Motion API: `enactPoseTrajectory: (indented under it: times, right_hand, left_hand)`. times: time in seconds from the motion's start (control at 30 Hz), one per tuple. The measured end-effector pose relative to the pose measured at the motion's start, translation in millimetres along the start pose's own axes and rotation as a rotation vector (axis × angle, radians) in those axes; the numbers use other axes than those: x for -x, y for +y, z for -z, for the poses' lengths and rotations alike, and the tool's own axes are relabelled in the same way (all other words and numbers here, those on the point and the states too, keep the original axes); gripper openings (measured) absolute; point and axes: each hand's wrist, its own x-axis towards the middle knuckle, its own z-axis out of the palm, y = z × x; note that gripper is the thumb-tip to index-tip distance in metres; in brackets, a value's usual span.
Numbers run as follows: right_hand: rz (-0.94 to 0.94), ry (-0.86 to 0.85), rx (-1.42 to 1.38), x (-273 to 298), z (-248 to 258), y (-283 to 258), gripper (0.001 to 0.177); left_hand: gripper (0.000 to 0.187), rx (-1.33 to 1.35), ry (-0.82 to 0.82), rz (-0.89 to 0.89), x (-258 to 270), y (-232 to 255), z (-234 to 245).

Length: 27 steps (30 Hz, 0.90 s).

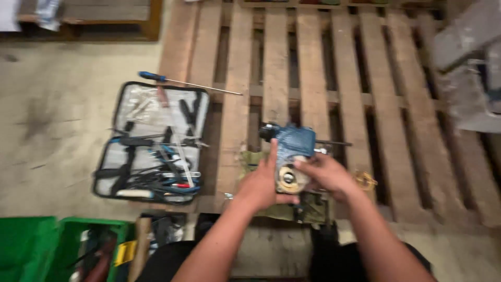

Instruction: Cleaning a blue metal pump housing using a cloth on a wooden pallet workbench.

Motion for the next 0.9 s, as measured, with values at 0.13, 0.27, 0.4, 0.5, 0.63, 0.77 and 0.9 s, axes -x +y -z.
enactPoseTrajectory:
  times: [0.13, 0.27, 0.4, 0.5, 0.63, 0.77, 0.9]
  right_hand:
    - [0.004, -0.010, 0.042, -13.3, -1.9, 9.8, 0.069]
    - [0.024, 0.029, 0.012, 6.9, -1.6, -11.0, 0.061]
    - [-0.050, -0.010, -0.095, 10.7, 2.6, -16.8, 0.054]
    - [-0.072, 0.032, -0.133, 20.4, -4.6, -18.7, 0.059]
    - [-0.061, 0.025, -0.128, 13.5, -2.0, -14.9, 0.060]
    - [-0.077, -0.043, -0.142, 14.2, 4.5, -13.3, 0.048]
    - [-0.073, -0.002, -0.190, -8.5, -3.5, 11.2, 0.053]
  left_hand:
    - [0.142, -0.002, 0.055, 0.021, 0.6, -0.2, -5.6]
    - [0.140, 0.003, 0.050, 0.004, 9.5, 9.0, 1.7]
    - [0.140, -0.005, 0.025, 0.008, 10.6, 10.7, 2.9]
    - [0.139, -0.010, 0.021, 0.013, 11.1, 12.6, 3.8]
    - [0.140, -0.014, 0.019, 0.018, 12.3, 11.8, 4.6]
    - [0.139, -0.011, 0.018, 0.006, 14.2, 10.1, 6.2]
    - [0.140, -0.015, 0.027, 0.023, 9.2, 12.6, 3.6]
